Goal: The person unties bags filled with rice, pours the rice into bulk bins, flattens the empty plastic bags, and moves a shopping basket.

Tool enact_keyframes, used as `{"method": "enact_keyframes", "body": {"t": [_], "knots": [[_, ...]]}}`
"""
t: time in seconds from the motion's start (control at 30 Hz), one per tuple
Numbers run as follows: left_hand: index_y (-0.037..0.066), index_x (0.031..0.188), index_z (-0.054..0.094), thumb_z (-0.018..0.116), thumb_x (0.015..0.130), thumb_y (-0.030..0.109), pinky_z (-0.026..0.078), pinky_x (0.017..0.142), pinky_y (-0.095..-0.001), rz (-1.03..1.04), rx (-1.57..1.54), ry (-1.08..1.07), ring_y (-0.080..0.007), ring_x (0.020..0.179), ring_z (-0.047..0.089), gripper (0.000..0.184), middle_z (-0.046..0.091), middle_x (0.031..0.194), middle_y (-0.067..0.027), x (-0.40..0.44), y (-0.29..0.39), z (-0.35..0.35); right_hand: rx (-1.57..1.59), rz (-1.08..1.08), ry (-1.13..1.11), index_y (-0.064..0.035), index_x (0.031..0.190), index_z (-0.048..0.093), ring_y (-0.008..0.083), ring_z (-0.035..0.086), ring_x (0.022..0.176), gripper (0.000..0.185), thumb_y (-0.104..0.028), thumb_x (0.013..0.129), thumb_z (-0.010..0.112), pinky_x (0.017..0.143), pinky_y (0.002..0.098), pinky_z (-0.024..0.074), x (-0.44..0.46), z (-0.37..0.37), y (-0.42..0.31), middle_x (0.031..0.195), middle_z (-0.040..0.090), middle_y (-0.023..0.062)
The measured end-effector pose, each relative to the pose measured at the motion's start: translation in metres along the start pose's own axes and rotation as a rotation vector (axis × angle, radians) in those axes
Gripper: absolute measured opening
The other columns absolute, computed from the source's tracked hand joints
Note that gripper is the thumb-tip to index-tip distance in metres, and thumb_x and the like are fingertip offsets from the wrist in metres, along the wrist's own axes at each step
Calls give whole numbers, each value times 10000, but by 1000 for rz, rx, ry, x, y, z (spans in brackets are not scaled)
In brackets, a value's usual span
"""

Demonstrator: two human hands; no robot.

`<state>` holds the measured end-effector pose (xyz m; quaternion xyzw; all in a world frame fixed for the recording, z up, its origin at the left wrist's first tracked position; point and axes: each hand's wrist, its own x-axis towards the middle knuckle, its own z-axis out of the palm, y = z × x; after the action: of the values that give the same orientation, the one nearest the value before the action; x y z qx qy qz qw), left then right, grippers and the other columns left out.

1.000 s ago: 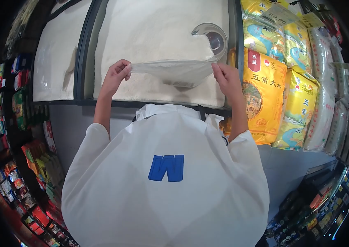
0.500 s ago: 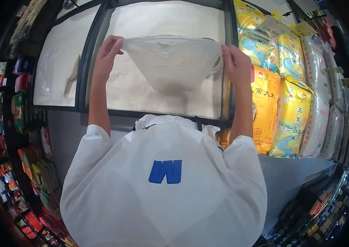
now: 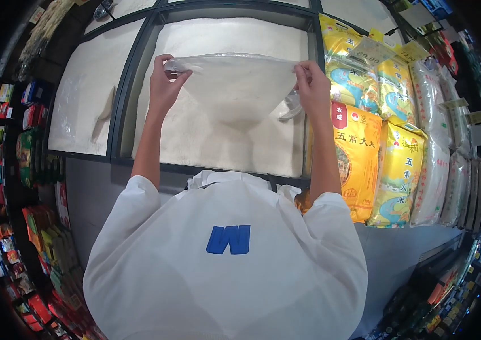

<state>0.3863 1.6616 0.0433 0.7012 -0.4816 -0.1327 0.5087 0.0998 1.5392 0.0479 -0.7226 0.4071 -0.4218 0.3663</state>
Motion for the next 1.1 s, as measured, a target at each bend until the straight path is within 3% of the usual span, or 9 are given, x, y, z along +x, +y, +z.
{"method": "enact_keyframes", "body": {"t": [0.23, 0.4, 0.47, 0.53, 0.6, 0.67, 0.87, 1.03, 1.1], "knots": [[0, 950, 641, 659, 802, 53, 477, 695, -256, 73, 101, -72, -128, 747, 628, 159, 674, 834, -76, 9, -6, -6, -23, -38, 26, 7, 889, 562, 94, 557, 550, 189, -175, 923, 521, 515, 230, 436, 4, 2, -5, 708, 618, 48], [-4, 941, 622, 628, 769, 19, 474, 681, -277, 236, 45, 91, -209, 739, 632, 173, 654, 807, -117, 15, -12, 5, -33, -105, -76, 6, 900, 568, 107, 572, 569, 195, -181, 924, 520, 539, 239, 453, 7, 14, -13, 703, 618, 56], [-5, 924, 616, 632, 773, 26, 477, 696, -291, 169, 7, 122, -243, 757, 631, 155, 648, 812, -129, 18, -11, 7, 8, -83, 129, 13, 911, 566, 119, 578, 576, 200, -182, 922, 522, 569, 247, 471, 17, 11, -6, 709, 616, 62], [-11, 928, 619, 657, 798, 65, 475, 711, -273, 354, 52, -30, -151, 733, 611, 155, 648, 775, -93, 16, -7, 19, 15, -121, 4, 15, 912, 568, 119, 582, 588, 208, -188, 924, 519, 581, 249, 478, 11, 22, -11, 714, 615, 65], [-12, 910, 621, 660, 798, 72, 478, 715, -280, 315, 57, -47, -153, 716, 604, 145, 646, 777, -83, 17, -8, 21, 19, -157, -117, 16, 914, 569, 119, 585, 600, 217, -193, 927, 517, 592, 250, 485, 11, 24, -7, 719, 614, 69], [-12, 889, 624, 655, 804, 72, 473, 719, -273, 169, 27, 11, -149, 725, 604, 123, 648, 793, -80, 25, -15, 17, 103, -25, 135, 12, 909, 575, 120, 595, 636, 221, -204, 923, 532, 608, 259, 491, 19, 15, 7, 721, 612, 76], [2, 942, 577, 605, 842, 56, 462, 693, -268, 171, -104, -11, -146, 746, 614, 118, 652, 798, -70, 28, -18, 27, 243, -70, 172, -5, 927, 580, 123, 593, 681, 224, -221, 879, 610, 638, 255, 486, 20, 18, 5, 789, 623, 64], [6, 935, 529, 594, 857, 57, 454, 760, -241, 187, -334, -32, -127, 822, 608, 114, 651, 870, -64, 21, -7, 27, -90, -209, -39, -21, 964, 603, 116, 592, 687, 214, -197, 848, 647, 629, 244, 476, 14, 10, -7, 800, 630, 51], [15, 977, 532, 620, 837, 64, 468, 793, -264, 230, -425, 53, -144, 872, 613, 172, 652, 952, -78, 20, 8, 13, 26, -125, 259, -8, 934, 619, 109, 593, 667, 198, -187, 852, 642, 617, 240, 470, 17, -3, -8, 753, 627, 51]]}}
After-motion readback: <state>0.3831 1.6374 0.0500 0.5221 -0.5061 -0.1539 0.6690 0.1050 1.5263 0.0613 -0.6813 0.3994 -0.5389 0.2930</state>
